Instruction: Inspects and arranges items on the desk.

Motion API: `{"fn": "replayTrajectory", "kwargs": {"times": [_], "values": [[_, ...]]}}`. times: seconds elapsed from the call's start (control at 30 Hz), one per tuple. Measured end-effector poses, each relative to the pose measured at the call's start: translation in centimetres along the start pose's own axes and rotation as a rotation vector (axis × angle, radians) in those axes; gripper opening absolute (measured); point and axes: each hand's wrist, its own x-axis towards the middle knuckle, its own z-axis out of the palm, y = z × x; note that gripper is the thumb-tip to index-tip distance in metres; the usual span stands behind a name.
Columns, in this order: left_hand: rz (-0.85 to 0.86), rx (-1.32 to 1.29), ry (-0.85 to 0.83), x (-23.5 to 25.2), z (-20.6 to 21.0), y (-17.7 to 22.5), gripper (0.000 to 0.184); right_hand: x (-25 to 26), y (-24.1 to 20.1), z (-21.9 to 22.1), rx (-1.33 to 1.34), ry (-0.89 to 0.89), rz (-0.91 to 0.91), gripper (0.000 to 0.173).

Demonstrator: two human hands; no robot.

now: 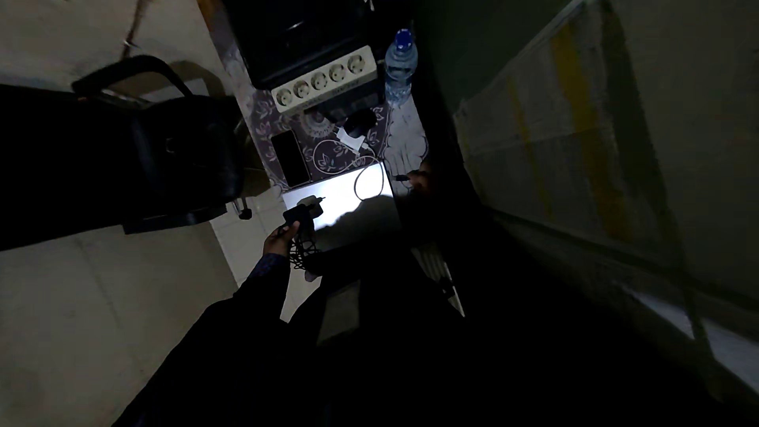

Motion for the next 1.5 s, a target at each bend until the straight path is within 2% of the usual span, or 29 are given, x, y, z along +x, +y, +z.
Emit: {"fn": "replayTrajectory", "kwargs": {"times": [0.17, 0.3, 0.4, 0.5, 0.63, 0.83, 1.07, 1.23, 1.33, 1.5], "values": [[-0.006, -0.035, -0.029, 0.4, 0.9, -0.2, 0.031, -0.1, 0.5, 0.5, -0.246, 0.041, -0.097, 0.027], [-0.019, -0.038, -0.050, 0.1, 1.5, 0.0, 0.030, -0.2, 0.1, 0.7, -0.335, 0.065, -0.121, 0.029], [-0.027, -0.019, -0.065, -0.4, 1.8, 0.5, 0.031, 0.1, -0.2, 1.1, -0.297, 0.110, -0.129, 0.027], [-0.012, 0.037, -0.072, -0.2, 1.8, 0.6, 0.033, 0.6, -0.4, 2.3, -0.123, 0.171, -0.075, 0.020], [-0.010, 0.075, -0.071, -0.2, 1.8, 0.7, 0.035, 0.8, -1.2, 2.2, 0.007, 0.166, -0.012, 0.020], [-0.015, 0.103, -0.111, 0.2, 1.6, 0.3, 0.035, 1.4, -0.4, 2.4, -0.093, 0.140, -0.068, 0.018], [-0.012, 0.182, -0.135, -0.1, 1.4, 0.4, 0.032, 2.5, 0.1, 2.0, -0.088, 0.068, -0.086, 0.017], [0.104, 0.263, -0.199, 1.0, 0.9, -1.5, 0.036, 3.1, -0.8, 1.4, -0.195, 0.019, -0.033, 0.019], [0.171, 0.300, -0.223, 1.4, 0.7, -2.4, 0.041, 3.4, -0.3, 1.3, -0.254, -0.005, -0.086, 0.021], [0.198, 0.182, -0.206, 1.8, 0.8, -2.3, 0.033, 3.1, -0.5, 0.7, -0.223, -0.014, -0.144, 0.021]]}}
